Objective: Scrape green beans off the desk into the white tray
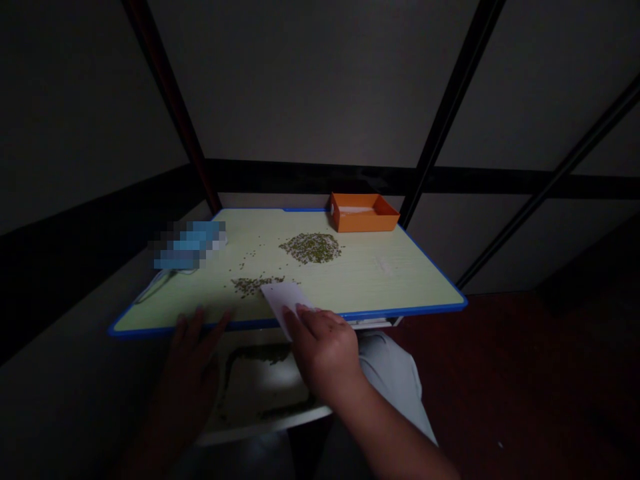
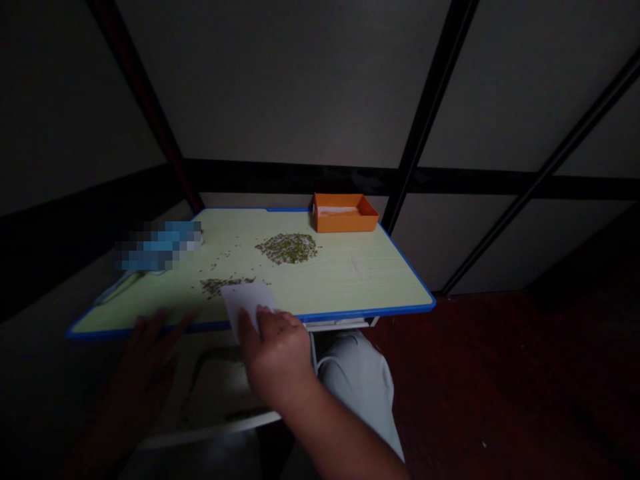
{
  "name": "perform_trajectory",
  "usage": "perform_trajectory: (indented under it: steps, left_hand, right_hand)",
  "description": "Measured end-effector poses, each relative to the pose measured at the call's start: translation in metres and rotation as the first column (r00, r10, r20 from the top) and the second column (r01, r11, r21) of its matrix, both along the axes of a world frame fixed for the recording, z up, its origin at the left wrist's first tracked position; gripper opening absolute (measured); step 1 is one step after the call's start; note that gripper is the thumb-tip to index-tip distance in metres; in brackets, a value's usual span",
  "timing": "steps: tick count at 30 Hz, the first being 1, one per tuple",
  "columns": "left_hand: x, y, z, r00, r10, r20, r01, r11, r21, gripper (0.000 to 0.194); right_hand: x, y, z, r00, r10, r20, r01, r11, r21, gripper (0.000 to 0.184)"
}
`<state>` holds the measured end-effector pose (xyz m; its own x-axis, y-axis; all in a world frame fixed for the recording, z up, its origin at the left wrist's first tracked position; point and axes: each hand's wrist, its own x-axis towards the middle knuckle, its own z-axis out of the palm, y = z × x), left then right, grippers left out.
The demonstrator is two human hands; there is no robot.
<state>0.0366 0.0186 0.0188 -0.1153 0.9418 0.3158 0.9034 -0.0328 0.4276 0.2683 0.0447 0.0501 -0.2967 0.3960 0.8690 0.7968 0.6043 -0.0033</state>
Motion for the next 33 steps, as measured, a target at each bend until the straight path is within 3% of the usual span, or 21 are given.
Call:
perform_trajectory:
  steps: [15, 27, 33]
  left_hand:
    - [-0.004, 0.001, -0.004, 1.0, -0.001, 0.002, 0.001, 1.0, 0.013, 0.05]
    - [0.002, -0.001, 0.008, 1.0, 0.008, 0.014, -0.007, 1.0, -0.022, 0.049]
    - [0.004, 0.002, 0.009, 1.0, 0.015, 0.005, -0.014, 0.999, -0.05, 0.052]
  right_hand:
    - [0.007, -0.003, 0.003, 0.998, -0.056, 0.007, 0.056, 0.998, -0.039, 0.027]
    - [0.028, 0.015, -0.002, 0.971, -0.227, 0.07, 0.235, 0.957, -0.167, 0.037]
    - [0.029, 0.017, 0.001, 0.979, -0.204, 0.006, 0.204, 0.974, -0.103, 0.032]
